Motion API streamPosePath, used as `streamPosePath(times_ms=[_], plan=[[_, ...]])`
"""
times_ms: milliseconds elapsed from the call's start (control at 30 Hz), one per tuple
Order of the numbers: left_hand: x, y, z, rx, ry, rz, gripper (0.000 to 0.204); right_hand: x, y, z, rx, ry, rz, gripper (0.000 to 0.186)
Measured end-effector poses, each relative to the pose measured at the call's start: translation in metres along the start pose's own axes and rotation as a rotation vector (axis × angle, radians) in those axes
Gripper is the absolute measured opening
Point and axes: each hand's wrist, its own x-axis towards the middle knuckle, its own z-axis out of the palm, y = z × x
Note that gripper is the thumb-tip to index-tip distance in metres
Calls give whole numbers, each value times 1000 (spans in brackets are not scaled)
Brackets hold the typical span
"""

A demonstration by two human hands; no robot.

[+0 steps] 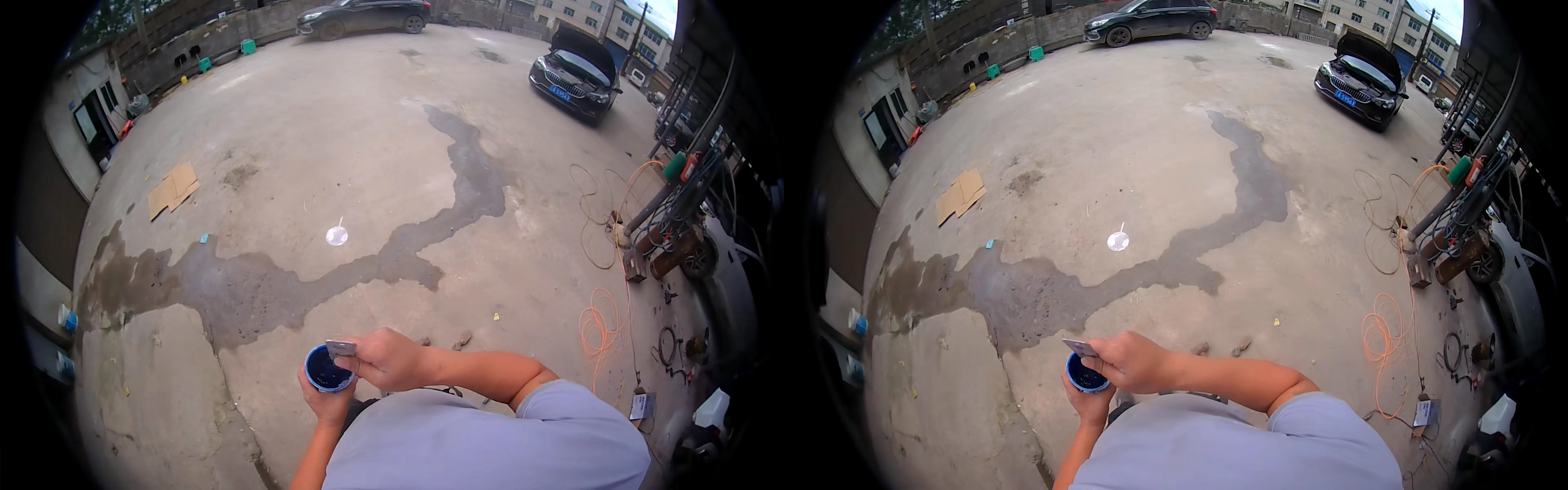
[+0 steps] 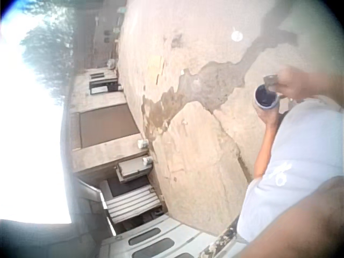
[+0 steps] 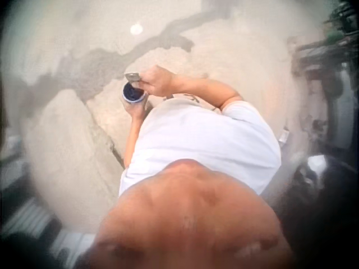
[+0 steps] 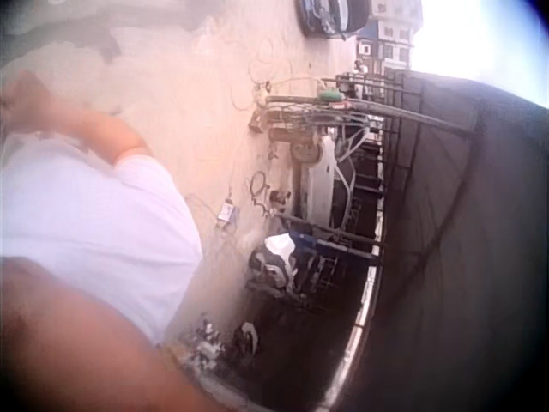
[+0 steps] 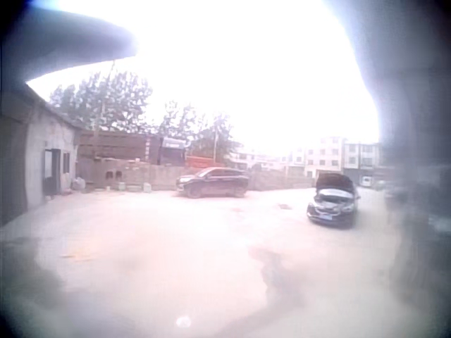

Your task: The person pours blue liquid from several containers into a small blue cup, then stirs the mixture with a metal spatula. The person walks around the workshop while holding the cup and spatula, then returns to the mixing area.

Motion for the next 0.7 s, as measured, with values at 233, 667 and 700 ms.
streamPosePath(times_ms=[233, 667, 700], plan=[[77, -13, 13, -296, -347, -79, 90, 26, 15, -11, -94, 389, 19, 28], [154, -29, 26, -272, -747, 85, 91, 35, -4, 33, -358, 797, 343, 28], [155, -30, 26, -282, -782, 71, 91, 33, -5, 37, -389, 766, 423, 28]])
